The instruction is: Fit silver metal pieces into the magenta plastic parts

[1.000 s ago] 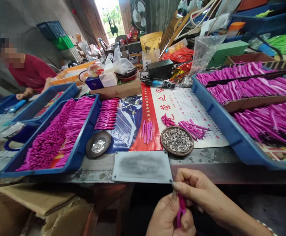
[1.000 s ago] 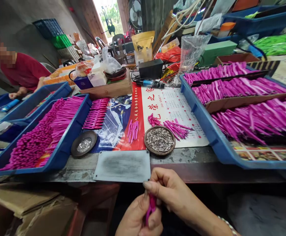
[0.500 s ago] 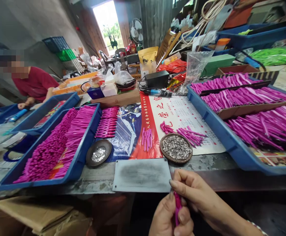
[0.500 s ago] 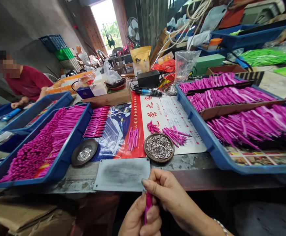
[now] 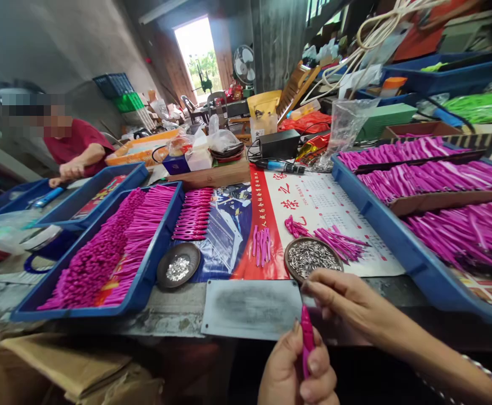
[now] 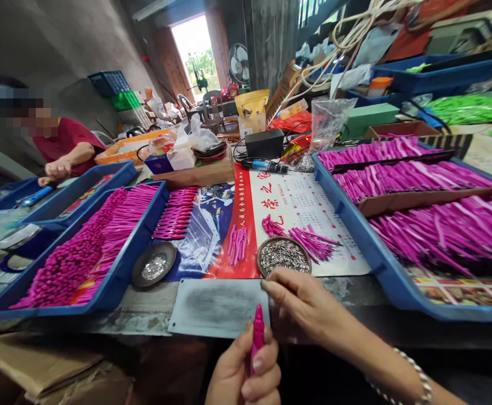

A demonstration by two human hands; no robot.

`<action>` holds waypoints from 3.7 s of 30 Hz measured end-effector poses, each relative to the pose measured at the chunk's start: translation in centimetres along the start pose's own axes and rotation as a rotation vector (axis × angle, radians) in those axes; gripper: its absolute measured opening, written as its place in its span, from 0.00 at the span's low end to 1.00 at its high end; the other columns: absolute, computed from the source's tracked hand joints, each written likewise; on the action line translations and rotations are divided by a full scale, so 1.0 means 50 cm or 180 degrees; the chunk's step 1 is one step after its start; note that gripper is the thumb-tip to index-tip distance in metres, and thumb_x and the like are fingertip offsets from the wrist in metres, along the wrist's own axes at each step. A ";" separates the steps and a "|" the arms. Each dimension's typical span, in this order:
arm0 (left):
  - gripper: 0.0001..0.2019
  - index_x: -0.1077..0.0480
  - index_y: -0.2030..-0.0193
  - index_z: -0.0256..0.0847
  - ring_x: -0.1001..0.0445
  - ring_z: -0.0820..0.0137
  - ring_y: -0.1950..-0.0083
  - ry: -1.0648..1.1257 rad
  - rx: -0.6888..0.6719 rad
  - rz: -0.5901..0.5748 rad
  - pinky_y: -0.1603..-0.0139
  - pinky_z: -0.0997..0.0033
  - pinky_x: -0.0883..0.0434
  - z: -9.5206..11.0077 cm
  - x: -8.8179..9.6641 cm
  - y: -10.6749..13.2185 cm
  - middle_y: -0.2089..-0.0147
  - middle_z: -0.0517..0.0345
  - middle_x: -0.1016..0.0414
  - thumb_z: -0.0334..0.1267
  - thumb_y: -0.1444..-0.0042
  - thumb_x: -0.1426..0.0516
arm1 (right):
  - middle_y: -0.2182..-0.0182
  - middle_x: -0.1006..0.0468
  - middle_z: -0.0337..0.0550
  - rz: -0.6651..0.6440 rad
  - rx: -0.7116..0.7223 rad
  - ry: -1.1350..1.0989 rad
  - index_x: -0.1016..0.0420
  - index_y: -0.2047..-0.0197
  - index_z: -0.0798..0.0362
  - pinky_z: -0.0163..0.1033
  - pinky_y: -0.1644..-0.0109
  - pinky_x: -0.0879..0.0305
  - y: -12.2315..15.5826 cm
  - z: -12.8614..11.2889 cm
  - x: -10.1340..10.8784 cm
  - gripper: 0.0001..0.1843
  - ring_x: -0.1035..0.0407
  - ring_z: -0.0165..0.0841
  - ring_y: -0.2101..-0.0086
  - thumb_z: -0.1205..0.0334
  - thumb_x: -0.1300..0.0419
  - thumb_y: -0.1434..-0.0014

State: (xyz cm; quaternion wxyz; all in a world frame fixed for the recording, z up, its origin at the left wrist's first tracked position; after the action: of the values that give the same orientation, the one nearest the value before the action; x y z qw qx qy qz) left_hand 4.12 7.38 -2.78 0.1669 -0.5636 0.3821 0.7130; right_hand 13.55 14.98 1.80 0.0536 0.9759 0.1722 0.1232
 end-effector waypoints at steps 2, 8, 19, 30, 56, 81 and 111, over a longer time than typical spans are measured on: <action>0.18 0.25 0.67 0.34 0.53 0.87 0.87 0.0005 0.0060 -0.0055 0.87 0.86 0.56 0.009 -0.011 0.003 0.80 0.69 0.38 0.44 0.58 0.28 | 0.66 0.24 0.44 0.0434 0.0414 0.1386 0.29 0.61 0.51 0.40 0.62 0.32 -0.017 -0.019 0.046 0.14 0.27 0.38 0.65 0.52 0.48 0.32; 0.17 0.26 0.67 0.33 0.56 0.88 0.86 0.0142 0.0050 -0.0034 0.87 0.87 0.57 0.029 -0.014 0.009 0.80 0.69 0.39 0.41 0.57 0.28 | 0.64 0.23 0.49 0.0422 0.0367 0.3737 0.27 0.60 0.55 0.41 0.64 0.34 -0.077 0.006 0.064 0.04 0.24 0.44 0.64 0.69 0.42 0.39; 0.15 0.26 0.66 0.34 0.54 0.87 0.86 0.0158 0.0059 -0.0140 0.86 0.86 0.57 0.028 -0.004 0.014 0.80 0.69 0.39 0.43 0.53 0.30 | 0.72 0.23 0.45 0.0509 0.0573 0.3803 0.32 0.69 0.52 0.38 0.68 0.41 -0.095 0.009 0.061 0.12 0.27 0.37 0.71 0.72 0.50 0.37; 0.16 0.26 0.67 0.35 0.51 0.86 0.87 0.0048 -0.0038 -0.0051 0.86 0.84 0.57 0.017 0.003 0.007 0.80 0.68 0.37 0.46 0.52 0.30 | 0.74 0.22 0.41 0.0710 0.0461 0.3298 0.31 0.65 0.51 0.36 0.70 0.37 -0.090 0.006 0.098 0.05 0.26 0.36 0.73 0.64 0.47 0.37; 0.18 0.27 0.67 0.36 0.51 0.85 0.86 0.0000 0.0007 0.0207 0.84 0.82 0.58 -0.013 0.024 -0.008 0.80 0.68 0.38 0.48 0.55 0.30 | 0.74 0.19 0.45 0.0664 0.0263 0.0248 0.20 0.62 0.52 0.40 0.70 0.29 -0.012 -0.004 0.089 0.16 0.27 0.37 0.75 0.47 0.36 0.42; 0.22 0.32 0.65 0.38 0.50 0.86 0.87 -0.0410 -0.0172 0.0416 0.86 0.81 0.57 -0.021 0.042 -0.003 0.79 0.68 0.34 0.52 0.53 0.32 | 0.67 0.26 0.42 -0.0126 0.0178 -0.0143 0.33 0.63 0.48 0.40 0.60 0.29 0.087 -0.005 -0.043 0.09 0.28 0.37 0.65 0.55 0.45 0.32; 0.13 0.30 0.59 0.39 0.38 0.82 0.86 -0.0766 -0.0501 -0.0597 0.84 0.84 0.42 -0.060 0.043 0.017 0.78 0.63 0.27 0.45 0.43 0.37 | 0.75 0.22 0.32 -0.0887 -0.1140 -0.1741 0.21 0.70 0.51 0.29 0.68 0.33 0.116 0.013 -0.080 0.12 0.27 0.29 0.72 0.70 0.24 0.57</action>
State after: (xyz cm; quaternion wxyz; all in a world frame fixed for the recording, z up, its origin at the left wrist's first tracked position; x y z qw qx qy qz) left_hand 4.94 4.21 -4.72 0.2326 -0.5187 0.2482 0.7844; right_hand 11.96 8.12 1.12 0.2843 0.9150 0.2587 -0.1229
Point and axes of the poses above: each hand's wrist, its own y-axis away from the middle knuckle, its own x-axis out of the back of the hand, z = x × y, the point moved 7 cm from there along -y, towards the middle knuckle
